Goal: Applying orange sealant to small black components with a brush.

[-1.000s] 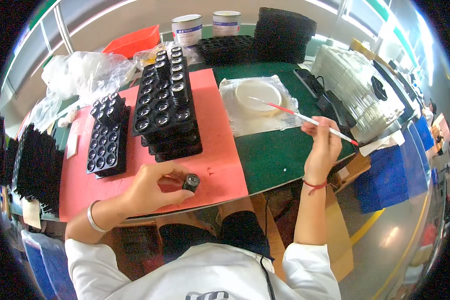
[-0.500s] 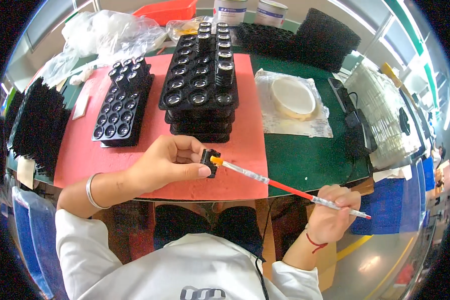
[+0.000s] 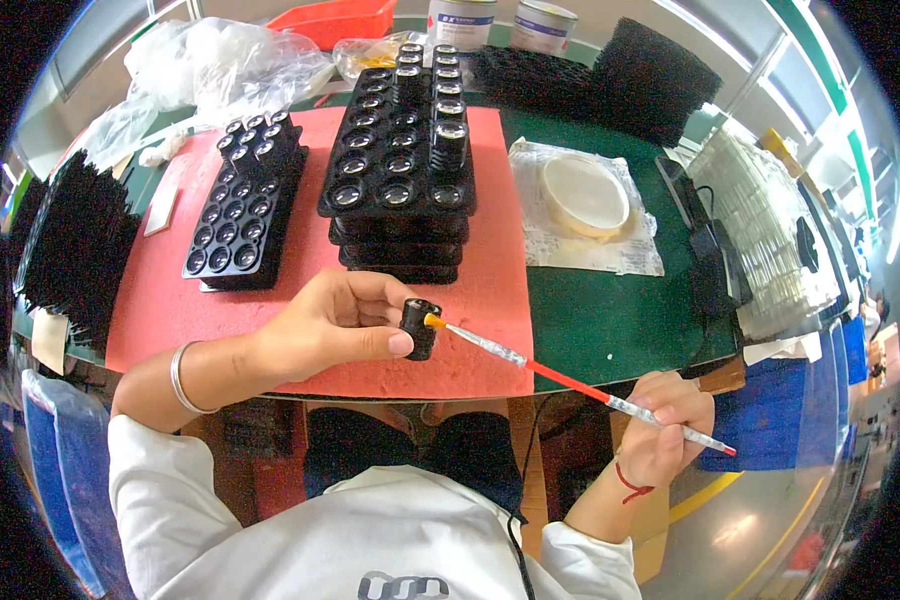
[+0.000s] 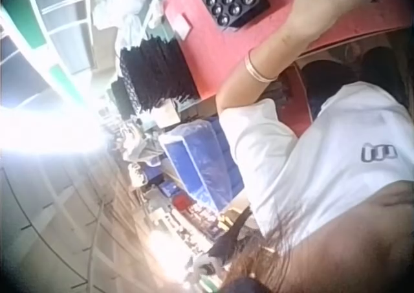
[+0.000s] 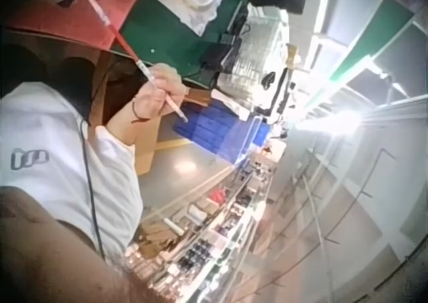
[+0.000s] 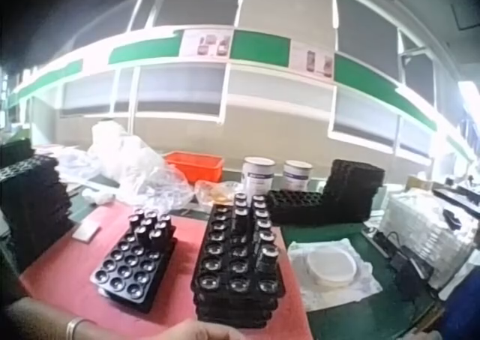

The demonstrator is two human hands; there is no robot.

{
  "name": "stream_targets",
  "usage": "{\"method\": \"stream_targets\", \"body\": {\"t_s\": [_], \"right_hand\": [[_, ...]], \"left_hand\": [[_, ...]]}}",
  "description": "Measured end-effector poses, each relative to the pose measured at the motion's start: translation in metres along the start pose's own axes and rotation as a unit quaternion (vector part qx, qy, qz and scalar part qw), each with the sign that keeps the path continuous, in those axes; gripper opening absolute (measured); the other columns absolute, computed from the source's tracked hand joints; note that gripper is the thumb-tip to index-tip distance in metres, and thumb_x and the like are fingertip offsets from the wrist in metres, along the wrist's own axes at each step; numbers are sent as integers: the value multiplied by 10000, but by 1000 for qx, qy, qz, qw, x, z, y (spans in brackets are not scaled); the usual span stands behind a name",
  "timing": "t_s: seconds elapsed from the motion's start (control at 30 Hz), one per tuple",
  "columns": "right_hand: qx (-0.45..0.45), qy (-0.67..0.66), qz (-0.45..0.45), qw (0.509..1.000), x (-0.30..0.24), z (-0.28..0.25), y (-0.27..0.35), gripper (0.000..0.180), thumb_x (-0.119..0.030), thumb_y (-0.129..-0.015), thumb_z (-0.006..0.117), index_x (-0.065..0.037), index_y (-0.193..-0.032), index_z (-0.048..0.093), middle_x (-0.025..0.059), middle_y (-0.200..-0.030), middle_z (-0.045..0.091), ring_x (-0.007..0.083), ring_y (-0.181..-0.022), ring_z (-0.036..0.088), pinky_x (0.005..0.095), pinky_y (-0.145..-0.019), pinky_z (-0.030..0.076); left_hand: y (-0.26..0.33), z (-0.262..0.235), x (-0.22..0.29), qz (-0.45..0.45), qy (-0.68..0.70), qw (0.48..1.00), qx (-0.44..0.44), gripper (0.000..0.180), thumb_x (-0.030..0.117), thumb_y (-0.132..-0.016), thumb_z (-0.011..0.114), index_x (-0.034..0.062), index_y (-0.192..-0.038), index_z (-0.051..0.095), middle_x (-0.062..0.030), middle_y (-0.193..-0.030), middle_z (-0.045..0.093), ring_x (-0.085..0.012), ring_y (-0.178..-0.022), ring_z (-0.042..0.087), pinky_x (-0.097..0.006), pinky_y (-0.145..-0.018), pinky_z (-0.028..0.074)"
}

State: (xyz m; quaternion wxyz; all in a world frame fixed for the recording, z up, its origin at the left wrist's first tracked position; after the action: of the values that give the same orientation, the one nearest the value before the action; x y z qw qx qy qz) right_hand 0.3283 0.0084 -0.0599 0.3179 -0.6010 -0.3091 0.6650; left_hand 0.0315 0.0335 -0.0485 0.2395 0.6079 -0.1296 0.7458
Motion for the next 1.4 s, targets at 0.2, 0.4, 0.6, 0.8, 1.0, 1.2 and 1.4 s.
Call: {"method": "stream_targets", "body": {"t_s": [0.2,0.4,0.6,0.8,1.0,1.2,1.4], "right_hand": [[33,6,11,999,8,-6,2,185,-214,-820,497,-50,-776,424,80,-674,458,166,-588,414,290,-539,330],[192,-81,73,975,34,-14,3,181,-202,-813,478,-34,-793,415,94,-725,442,161,-666,410,273,-614,339],[181,-124,85,972,47,-32,15,171,-180,-857,434,-10,-844,430,101,-820,453,177,-778,446,302,-751,371],[163,-140,82,973,53,-36,19,160,-166,-874,407,-8,-851,417,85,-840,433,180,-844,444,301,-788,375],[176,-135,75,972,55,-35,20,163,-165,-874,405,-4,-855,422,89,-846,435,183,-846,445,303,-787,383],[183,-138,70,971,51,-32,19,160,-159,-864,417,-1,-844,430,95,-848,440,192,-832,453,303,-776,394],[213,-78,60,972,45,-20,11,181,-173,-836,458,3,-795,472,125,-742,498,174,-689,457,272,-652,378]], "left_hand": [[0,2,2,13,9,1000,-25,262,63,-812,610,-17,-1052,542,-49,-961,602,-96,-904,556,-253,-832,439],[17,-7,38,138,-168,976,-14,331,41,-658,733,-12,-930,552,-75,-927,594,-133,-866,574,-277,-780,460],[57,-73,96,267,-347,882,176,312,92,-679,723,16,-947,583,-2,-834,544,-66,-760,500,-183,-655,419],[85,-175,81,97,-488,755,427,316,177,-703,691,-45,-901,583,-17,-699,532,-67,-630,479,-204,-565,405],[67,-200,62,46,-540,709,450,345,247,-672,709,-11,-886,630,-94,-762,648,-150,-674,609,-250,-630,467],[56,-179,71,-3,-563,670,484,315,258,-667,702,17,-863,651,-83,-734,647,-176,-684,618,-262,-641,466],[67,-156,81,-6,-643,560,523,508,393,-634,712,42,-986,608,-90,-728,629,-220,-711,616,-299,-651,466]]}}
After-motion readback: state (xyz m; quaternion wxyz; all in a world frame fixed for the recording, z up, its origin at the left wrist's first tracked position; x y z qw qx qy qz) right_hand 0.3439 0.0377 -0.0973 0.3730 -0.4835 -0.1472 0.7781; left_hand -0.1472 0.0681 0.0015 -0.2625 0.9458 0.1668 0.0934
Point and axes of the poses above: each hand's wrist, its own y-axis away from the middle knuckle, its own z-axis out of the palm, x = y × z, the point moved 2 cm from there along -y, towards the middle knuckle
